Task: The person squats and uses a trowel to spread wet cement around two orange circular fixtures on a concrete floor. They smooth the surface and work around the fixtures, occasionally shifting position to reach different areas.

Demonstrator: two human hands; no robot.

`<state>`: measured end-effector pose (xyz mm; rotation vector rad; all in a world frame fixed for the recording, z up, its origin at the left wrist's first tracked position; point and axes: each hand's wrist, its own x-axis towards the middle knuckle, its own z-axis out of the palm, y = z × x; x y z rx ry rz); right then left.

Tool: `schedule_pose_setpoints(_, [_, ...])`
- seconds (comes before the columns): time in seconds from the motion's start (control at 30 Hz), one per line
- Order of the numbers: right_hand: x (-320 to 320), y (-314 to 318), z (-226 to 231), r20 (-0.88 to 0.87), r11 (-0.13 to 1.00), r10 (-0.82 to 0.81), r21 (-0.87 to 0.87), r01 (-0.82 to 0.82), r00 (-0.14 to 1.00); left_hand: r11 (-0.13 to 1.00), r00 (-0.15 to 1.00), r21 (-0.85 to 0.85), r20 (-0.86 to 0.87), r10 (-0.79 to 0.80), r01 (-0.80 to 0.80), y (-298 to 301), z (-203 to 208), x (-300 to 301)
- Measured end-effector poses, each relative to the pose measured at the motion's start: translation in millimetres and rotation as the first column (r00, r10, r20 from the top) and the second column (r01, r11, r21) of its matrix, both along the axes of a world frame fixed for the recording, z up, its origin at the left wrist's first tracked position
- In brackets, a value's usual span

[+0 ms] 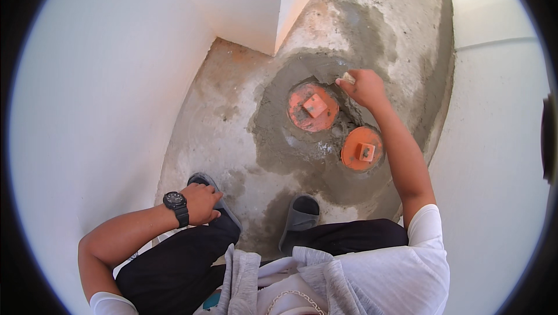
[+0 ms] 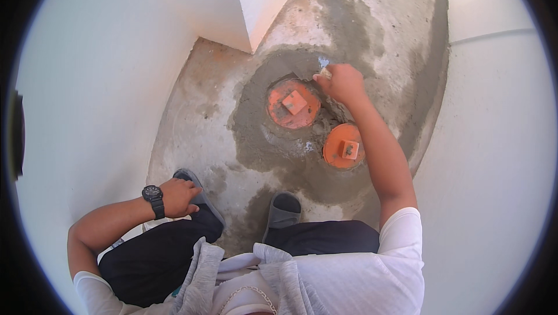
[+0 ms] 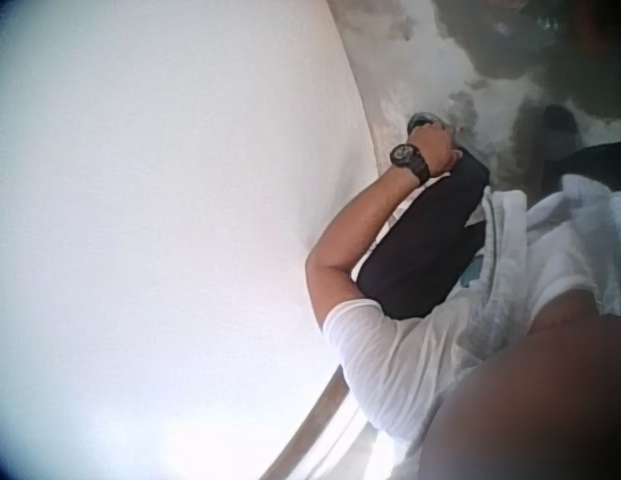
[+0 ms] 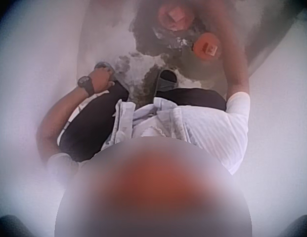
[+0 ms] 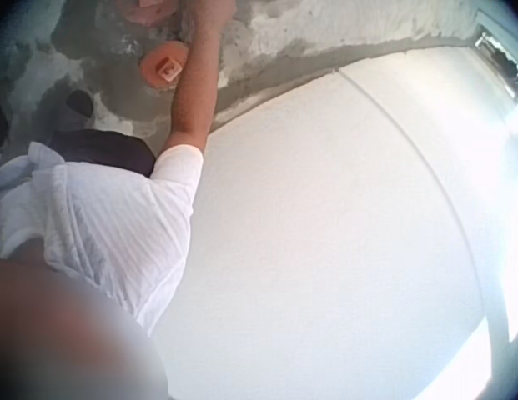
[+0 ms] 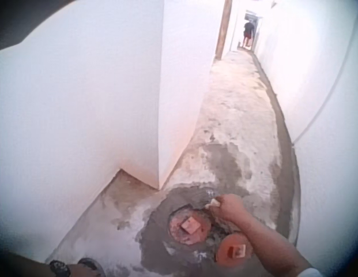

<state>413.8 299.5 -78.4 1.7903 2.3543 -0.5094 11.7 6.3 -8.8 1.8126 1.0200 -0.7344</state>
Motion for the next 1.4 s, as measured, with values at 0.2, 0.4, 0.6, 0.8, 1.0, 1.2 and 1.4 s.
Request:
schedule_pose_setpoints(0.2, [31.2, -5.8, 2.0, -0.001, 0.993, -0.120, 0.021, 0.120, 0.993, 1.000, 1.000, 0.016, 0.013, 0.004, -0.004, -0.1, -0.4, -1.9])
schedule_pose_setpoints(0.4, [18.2, -27.3, 22.3, -0.068, 0.969, -0.248, -0.010, 0.248, 0.966, 1.000, 1.000, 0.026, 0.011, -0.005, 0.005, 1.3, -1.2, -0.6])
schedule_pose_setpoints(0.6, [-43.2, -45.1, 13.3, -0.118, 0.997, -0.001, -0.078, -0.008, 0.993, 0.998, 0.999, 0.052, 0.017, -0.028, 0.027, 4.0, 0.0, 5.0])
schedule_pose_setpoints(0.8, [-37.2, -25.5, 1.3, -0.071, 0.997, -0.060, -0.055, 0.056, 0.996, 0.998, 1.000, 0.060, 0.016, -0.021, 0.020, 0.5, 1.8, 2.0])
schedule_pose_setpoints(1.0, [3.7, 10.5, 7.4, 0.022, 0.986, -0.166, 0.030, 0.165, 0.986, 0.999, 1.000, 0.028, 0.002, -0.022, 0.022, 0.9, 2.2, 0.1])
schedule_pose_setpoints(1.2, [30.0, 17.2, 19.1, -0.041, 0.994, -0.113, -0.018, 0.112, 0.993, 0.999, 1.000, 0.043, 0.008, -0.008, 0.007, 9.3, 4.8, 0.4])
schedule_pose_setpoints(1.4, [32.0, 9.0, 1.1, -0.077, 0.983, -0.184, -0.018, 0.183, 0.980, 0.999, 0.999, 0.047, 0.031, -0.007, 0.006, 8.8, 0.6, 2.0])
